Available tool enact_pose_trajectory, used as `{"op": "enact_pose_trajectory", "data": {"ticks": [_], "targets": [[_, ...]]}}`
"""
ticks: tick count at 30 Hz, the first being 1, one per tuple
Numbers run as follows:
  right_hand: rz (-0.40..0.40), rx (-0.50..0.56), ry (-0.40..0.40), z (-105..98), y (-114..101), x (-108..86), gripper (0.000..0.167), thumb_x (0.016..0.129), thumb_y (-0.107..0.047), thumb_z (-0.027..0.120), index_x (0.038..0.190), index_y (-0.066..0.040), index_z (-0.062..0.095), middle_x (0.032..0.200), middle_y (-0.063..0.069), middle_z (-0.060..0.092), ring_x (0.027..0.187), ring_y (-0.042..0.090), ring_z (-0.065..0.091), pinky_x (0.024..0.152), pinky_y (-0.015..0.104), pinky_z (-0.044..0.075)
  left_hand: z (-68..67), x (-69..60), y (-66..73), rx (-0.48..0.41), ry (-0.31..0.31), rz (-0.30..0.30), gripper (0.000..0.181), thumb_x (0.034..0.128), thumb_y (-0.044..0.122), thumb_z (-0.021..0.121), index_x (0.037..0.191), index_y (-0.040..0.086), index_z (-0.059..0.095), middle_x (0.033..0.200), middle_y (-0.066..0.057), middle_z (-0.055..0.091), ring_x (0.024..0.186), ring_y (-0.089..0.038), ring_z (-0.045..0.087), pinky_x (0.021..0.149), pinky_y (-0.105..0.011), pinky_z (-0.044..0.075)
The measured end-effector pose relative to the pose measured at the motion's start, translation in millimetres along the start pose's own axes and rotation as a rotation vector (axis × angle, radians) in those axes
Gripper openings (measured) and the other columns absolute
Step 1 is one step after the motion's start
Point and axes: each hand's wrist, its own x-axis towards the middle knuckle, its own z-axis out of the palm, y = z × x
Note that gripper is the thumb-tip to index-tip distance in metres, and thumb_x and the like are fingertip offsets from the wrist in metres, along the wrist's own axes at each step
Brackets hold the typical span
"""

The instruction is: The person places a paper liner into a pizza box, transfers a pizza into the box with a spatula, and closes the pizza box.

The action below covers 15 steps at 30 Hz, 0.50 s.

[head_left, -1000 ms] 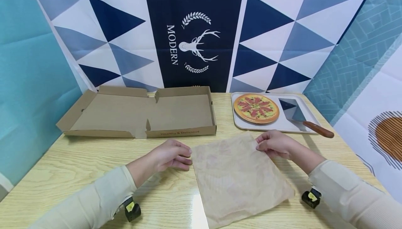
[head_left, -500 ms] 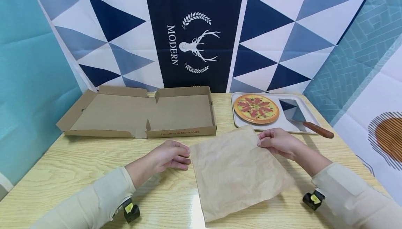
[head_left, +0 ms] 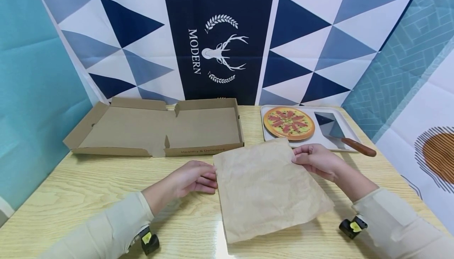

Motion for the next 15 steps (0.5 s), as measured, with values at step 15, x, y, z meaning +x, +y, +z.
{"op": "enact_pose_trajectory", "data": {"ticks": [15], "targets": [[-0.080,0.082,0.079,3.1,-0.4,-2.4,0.021,0.096,-0.006,0.059,0.113,0.005,0.053,0.094,0.002,0.066,0.083,0.010,0.064,0.077,0.024,0.056,7.0,1.8,-4.3,-0.246,-0.030,0.190,0.048,0.0949,0.008,0.058,0.135,-0.011,0.039,0.096,-0.004,0.063,0.078,-0.012,0.066,0.074,-0.028,0.057]]}}
